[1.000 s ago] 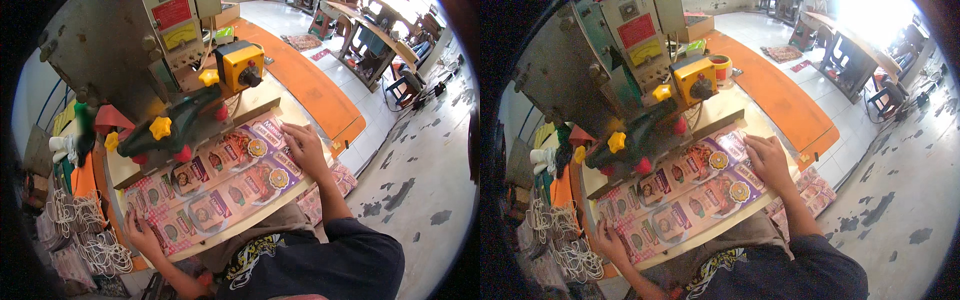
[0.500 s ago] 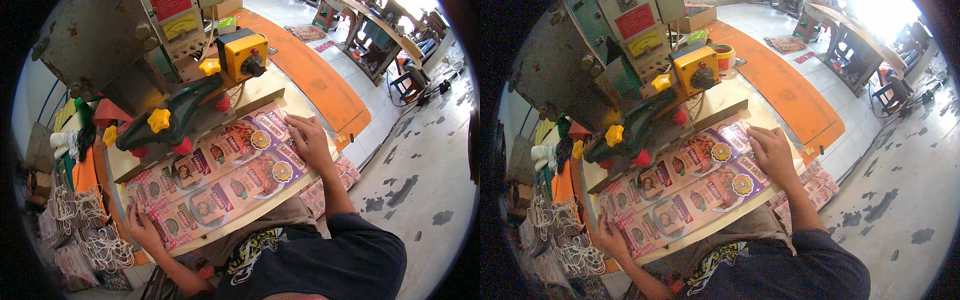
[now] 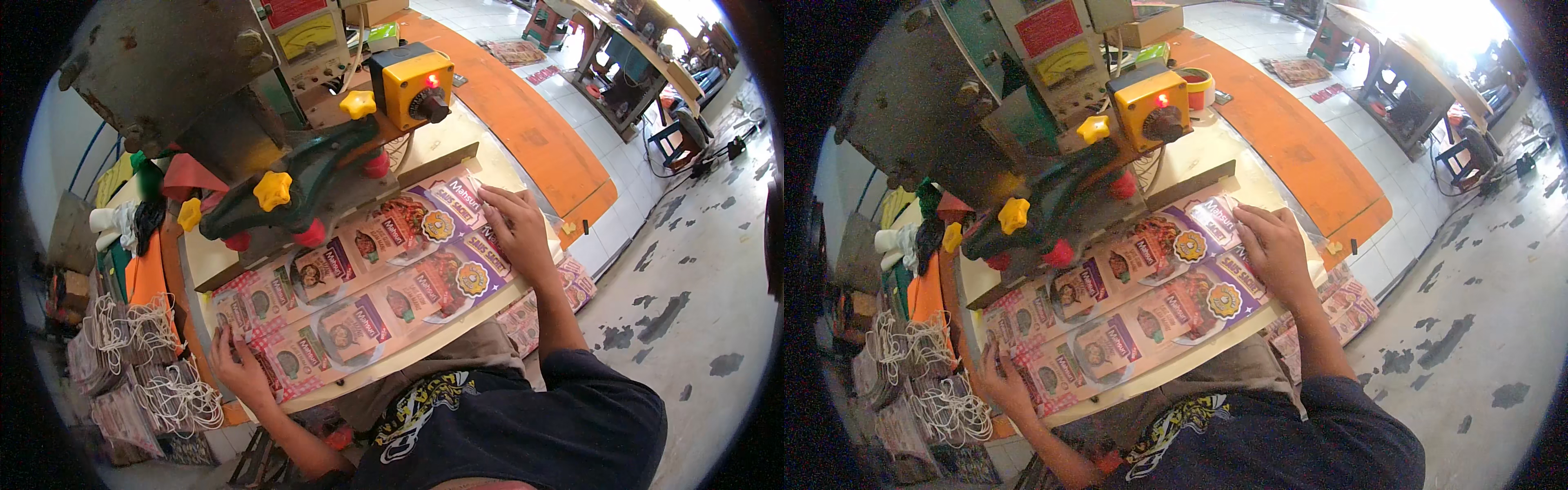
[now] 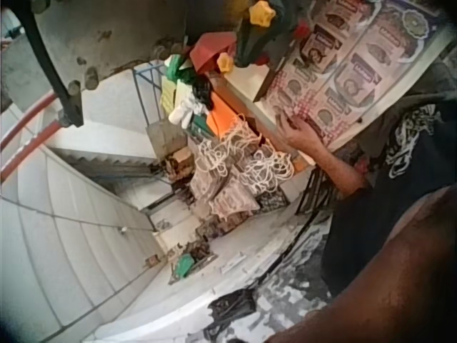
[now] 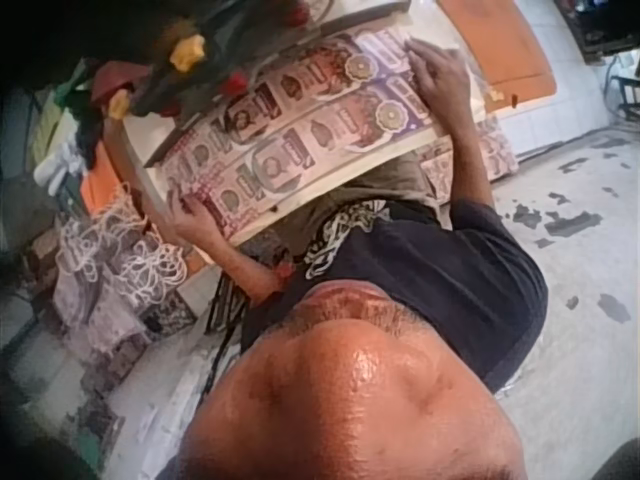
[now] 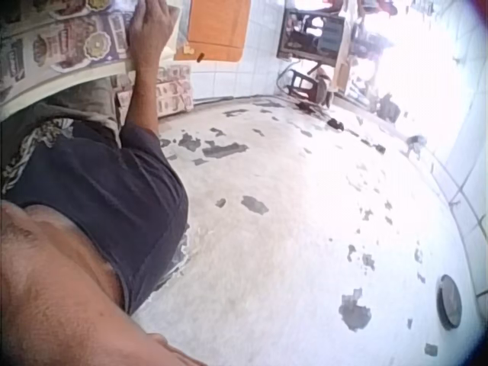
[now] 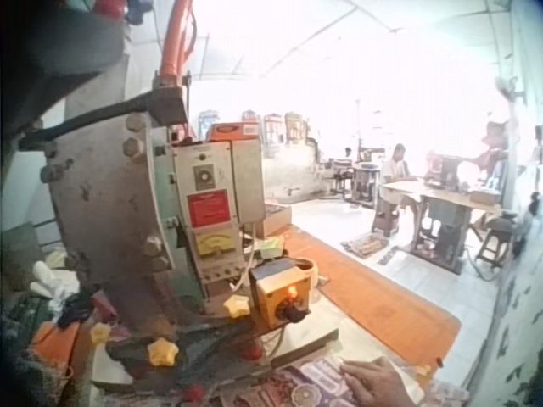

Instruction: The person picks up a stack of plastic packaging sheets from a stack, places them into a machine press to flatten or seal them, then removes the stack and places it onto a growing pile of finished items.

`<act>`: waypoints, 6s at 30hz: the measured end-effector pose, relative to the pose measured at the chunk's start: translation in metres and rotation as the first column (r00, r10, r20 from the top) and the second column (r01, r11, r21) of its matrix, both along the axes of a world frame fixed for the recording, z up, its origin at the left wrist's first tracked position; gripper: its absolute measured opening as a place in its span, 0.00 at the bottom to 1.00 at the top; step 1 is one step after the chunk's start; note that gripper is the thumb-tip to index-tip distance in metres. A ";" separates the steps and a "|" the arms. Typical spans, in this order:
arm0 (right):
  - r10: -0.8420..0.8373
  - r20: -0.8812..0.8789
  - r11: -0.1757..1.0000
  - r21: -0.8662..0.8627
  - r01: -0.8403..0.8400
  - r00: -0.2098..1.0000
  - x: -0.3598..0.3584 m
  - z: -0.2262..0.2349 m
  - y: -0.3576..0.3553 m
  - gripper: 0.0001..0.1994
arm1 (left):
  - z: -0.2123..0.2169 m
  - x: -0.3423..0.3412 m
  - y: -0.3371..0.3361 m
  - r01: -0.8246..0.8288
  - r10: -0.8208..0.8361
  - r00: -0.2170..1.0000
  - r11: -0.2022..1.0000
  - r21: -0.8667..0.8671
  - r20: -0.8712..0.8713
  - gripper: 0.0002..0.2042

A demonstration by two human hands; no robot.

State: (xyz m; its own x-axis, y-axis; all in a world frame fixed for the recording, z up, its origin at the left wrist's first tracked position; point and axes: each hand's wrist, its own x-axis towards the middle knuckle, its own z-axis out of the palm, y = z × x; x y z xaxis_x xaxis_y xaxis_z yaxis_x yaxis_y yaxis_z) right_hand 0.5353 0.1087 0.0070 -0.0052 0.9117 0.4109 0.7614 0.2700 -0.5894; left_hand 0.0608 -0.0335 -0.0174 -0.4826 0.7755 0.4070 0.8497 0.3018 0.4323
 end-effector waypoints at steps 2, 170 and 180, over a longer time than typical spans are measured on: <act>0.002 0.003 1.000 0.000 -0.002 1.000 0.000 0.000 0.001 0.14 | 0.000 -0.001 0.000 0.001 -0.001 0.999 1.000 -0.014 -0.039 0.18; 0.528 0.478 0.672 0.270 -0.690 0.701 -0.163 0.130 -0.027 0.09 | 0.064 0.191 0.021 0.230 -0.569 0.082 0.810 0.540 0.818 0.07; 0.832 0.145 0.522 0.124 -0.844 0.536 -0.151 0.134 -0.026 0.09 | 0.049 0.183 0.017 0.282 -0.588 0.084 0.788 0.547 0.804 0.16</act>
State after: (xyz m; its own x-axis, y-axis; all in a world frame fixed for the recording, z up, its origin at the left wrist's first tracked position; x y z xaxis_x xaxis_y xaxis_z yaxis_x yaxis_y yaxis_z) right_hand 0.3843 0.0825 0.1410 -0.7604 0.3944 0.5160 0.1642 0.8854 -0.4348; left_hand 0.2439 -0.0164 0.0320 -0.2106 0.9688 0.1305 -0.2569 -0.1837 0.9488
